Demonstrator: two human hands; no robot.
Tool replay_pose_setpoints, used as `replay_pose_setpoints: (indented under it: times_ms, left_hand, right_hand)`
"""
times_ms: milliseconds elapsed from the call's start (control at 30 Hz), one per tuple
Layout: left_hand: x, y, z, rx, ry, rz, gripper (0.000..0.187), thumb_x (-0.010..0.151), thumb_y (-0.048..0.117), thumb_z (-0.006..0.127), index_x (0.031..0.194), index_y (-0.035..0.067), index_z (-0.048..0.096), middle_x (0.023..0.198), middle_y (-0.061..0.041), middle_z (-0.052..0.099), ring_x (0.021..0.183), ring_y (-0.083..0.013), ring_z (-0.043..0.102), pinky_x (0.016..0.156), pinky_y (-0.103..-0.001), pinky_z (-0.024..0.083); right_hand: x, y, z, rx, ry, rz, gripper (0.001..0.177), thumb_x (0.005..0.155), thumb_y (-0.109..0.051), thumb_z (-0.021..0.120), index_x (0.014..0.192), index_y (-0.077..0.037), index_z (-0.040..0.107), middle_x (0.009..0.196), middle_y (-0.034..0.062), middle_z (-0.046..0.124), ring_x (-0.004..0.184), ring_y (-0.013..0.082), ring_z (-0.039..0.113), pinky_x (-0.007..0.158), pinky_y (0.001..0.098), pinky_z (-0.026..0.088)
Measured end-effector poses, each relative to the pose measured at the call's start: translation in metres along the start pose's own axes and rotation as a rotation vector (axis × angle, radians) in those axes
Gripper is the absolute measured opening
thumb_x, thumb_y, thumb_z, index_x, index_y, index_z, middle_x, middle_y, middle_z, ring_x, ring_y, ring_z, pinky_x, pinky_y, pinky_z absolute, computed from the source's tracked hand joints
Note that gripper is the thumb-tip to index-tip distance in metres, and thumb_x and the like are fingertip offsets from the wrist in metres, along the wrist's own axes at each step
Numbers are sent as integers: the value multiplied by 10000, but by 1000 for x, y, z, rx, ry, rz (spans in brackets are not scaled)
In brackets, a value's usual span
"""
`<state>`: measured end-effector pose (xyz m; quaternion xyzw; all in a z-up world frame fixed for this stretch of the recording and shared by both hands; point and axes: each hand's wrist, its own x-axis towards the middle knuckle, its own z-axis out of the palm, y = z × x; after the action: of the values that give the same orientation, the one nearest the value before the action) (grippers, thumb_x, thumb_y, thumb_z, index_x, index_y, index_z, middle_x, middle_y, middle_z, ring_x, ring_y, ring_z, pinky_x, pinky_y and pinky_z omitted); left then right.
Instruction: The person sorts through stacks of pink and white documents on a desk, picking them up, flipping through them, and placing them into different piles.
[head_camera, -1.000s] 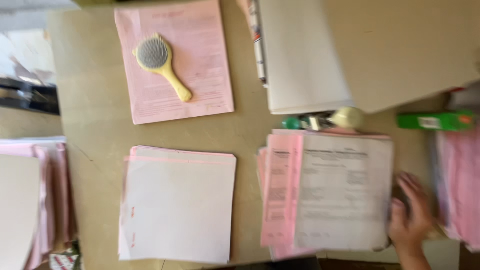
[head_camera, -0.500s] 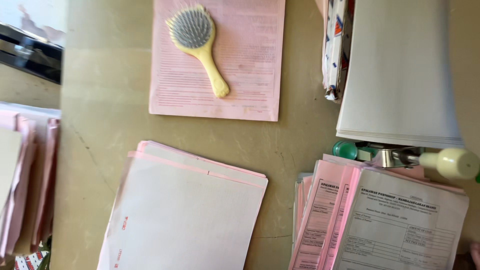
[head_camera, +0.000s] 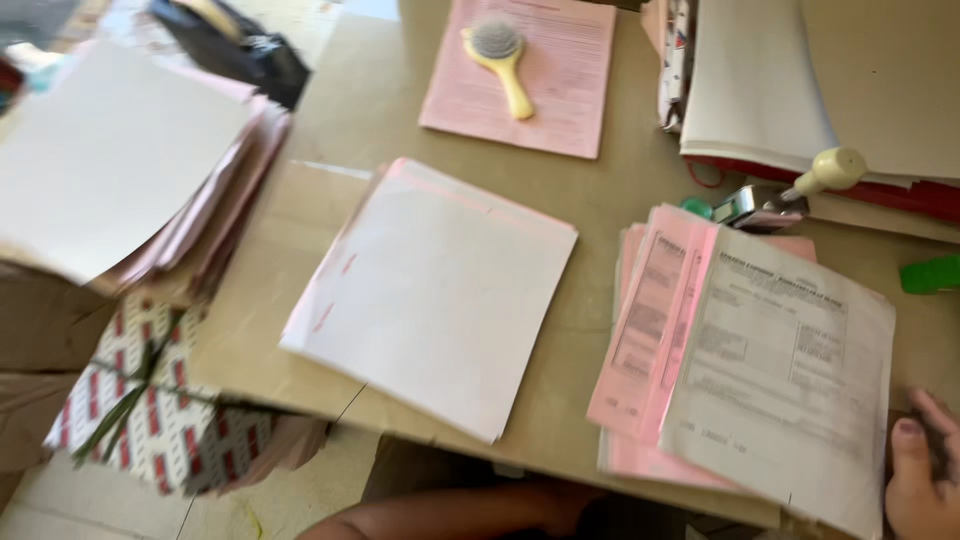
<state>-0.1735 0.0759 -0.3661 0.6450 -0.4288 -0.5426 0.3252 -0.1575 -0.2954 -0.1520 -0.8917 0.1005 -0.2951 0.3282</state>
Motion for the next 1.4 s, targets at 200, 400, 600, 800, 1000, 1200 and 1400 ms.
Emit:
replay_pose_setpoints:
  times_ms: [200, 400, 600, 800, 1000, 1200, 1400]
  left_hand:
    - [-144, 142, -50, -184, -30, 239, 523, 995, 218, 540, 1517, 196, 519, 1460, -49, 632, 1250, -195, 629, 1112, -300, 462]
    - [-216, 249, -125, -93, 363, 571, 449, 1012, 318, 639, 1447, 224, 579, 1452, -11, 642, 1227, -121, 623, 1162, -309, 480]
    - [-158, 231, -205, -373, 958, 354, 423, 942, 179, 666, 1358, 110, 634, 1361, -138, 689, 1246, -208, 662, 1067, -341, 557]
    - [-112, 208, -215, -83, 1132, -48, 752, 932, 438, 677, 1601, 256, 385, 1542, -187, 420, 1473, -368, 415, 1218, -511, 344]
    - [-98, 201, -205, -100, 1168, 127, 787, 953, 177, 631, 1647, 192, 260, 1675, -288, 116, 1518, -504, 201, 1259, -572, 226]
    - [-129, 221, -208, -364, 1010, 183, 743, 1046, 173, 519, 1656, 79, 107, 1675, -311, 150, 1538, -439, 194, 1251, -551, 231]
    - [-124, 227, -199, -607, 1039, 240, 770, 1056, 191, 521, 1654, 105, 44, 1694, -247, 154, 1544, -404, 213, 1229, -538, 300]
  right_hand:
    - [2, 21, 1, 98, -58, 8, 365, 1279, -50, 479, 1581, 154, 465, 1485, 355, 538, 1366, 406, 508, 1183, 463, 392]
    - [12, -21, -7, 78, 10, 102, 399, 1159, -108, 606, 1516, 63, 550, 1388, 251, 617, 1260, 269, 589, 1079, 358, 432]
    - [23, -94, -6, 75, -142, 446, 708, 951, -286, 659, 1557, -38, 390, 1570, 201, 439, 1423, 299, 440, 1166, 402, 321]
    - [34, -89, -3, 580, 63, 548, 724, 977, -260, 774, 1563, -47, 405, 1458, 277, 485, 1358, 375, 500, 1114, 520, 411]
    - [53, -109, 17, 741, -6, 741, 742, 911, -294, 800, 1557, -199, 447, 1438, 216, 566, 1321, 344, 570, 1081, 494, 464]
    - [46, -136, 32, 742, -24, 629, 518, 903, -233, 790, 1383, -148, 617, 1204, -35, 638, 1137, 99, 645, 986, 292, 560]
    - [39, -91, 31, 574, 86, 537, 740, 942, -264, 859, 1521, -40, 456, 1404, 251, 490, 1353, 317, 504, 1126, 428, 455]
